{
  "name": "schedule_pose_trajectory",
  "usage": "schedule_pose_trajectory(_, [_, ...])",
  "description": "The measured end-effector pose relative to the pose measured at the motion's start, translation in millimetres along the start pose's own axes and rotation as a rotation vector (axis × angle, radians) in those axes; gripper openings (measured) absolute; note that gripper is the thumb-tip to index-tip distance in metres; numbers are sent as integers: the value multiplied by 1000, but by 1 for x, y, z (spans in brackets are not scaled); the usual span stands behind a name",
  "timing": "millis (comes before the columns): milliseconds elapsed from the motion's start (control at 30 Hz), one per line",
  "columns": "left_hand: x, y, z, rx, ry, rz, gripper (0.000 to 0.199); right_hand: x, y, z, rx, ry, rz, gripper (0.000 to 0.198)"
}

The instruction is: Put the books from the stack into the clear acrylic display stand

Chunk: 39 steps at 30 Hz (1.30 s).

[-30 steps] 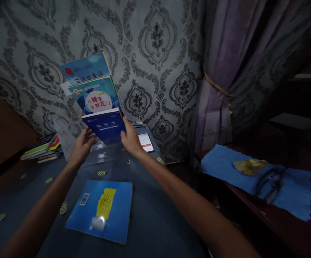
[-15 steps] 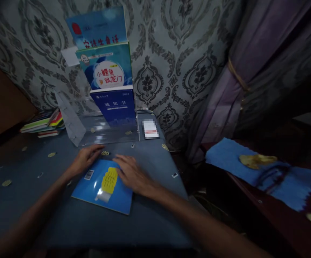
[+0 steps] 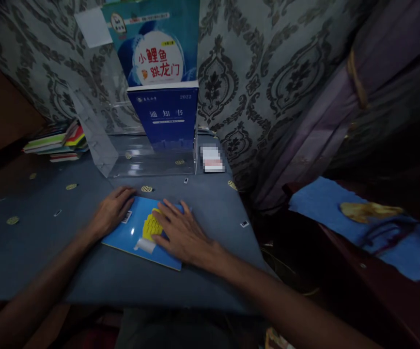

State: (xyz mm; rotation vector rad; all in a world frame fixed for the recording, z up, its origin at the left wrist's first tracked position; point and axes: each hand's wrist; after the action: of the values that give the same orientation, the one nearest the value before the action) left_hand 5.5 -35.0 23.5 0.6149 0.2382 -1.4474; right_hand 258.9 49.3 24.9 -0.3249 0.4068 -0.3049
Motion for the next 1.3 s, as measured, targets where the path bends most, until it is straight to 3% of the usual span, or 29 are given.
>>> schedule_pose_trajectory(167, [45,31,30,-275,47,-87,34,0,2,-2,52,-11,-37,54])
schedule_pose_trajectory(300, [90,63,46,-301,90,-138,27,-1,0,-3,66,-18,-55,53])
schedule_pose_trajectory(500, [116,72,28,-255,106,-93,34,14,-3,-5,153,32,-131,51])
schedule_pose_trajectory(667, [95,59,7,-74,51,-23,42,48,-7,-6,276,163,-195,52])
schedule_pose_trajectory(933, [35,58,1,134,-135,0,39,77,-15,-6,286,233,-205,47])
schedule_pose_trajectory(1167, [23,57,3,94,-132,-48,34,64,-8,14,276,212,-167,36])
schedule_pose_trajectory(1300, [12,48,-5,82,-94,-55,29,39,-1,14,178,213,-50,35])
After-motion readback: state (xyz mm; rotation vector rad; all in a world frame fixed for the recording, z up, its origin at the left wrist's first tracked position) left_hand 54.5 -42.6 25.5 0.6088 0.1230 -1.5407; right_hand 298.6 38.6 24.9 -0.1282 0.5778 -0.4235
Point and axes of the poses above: each hand's wrist, its own x-axis away from the middle knuckle, its own z-axis out of the back of the hand, y = z × x, and after that the axes turned 10 degrees about y, right-handed
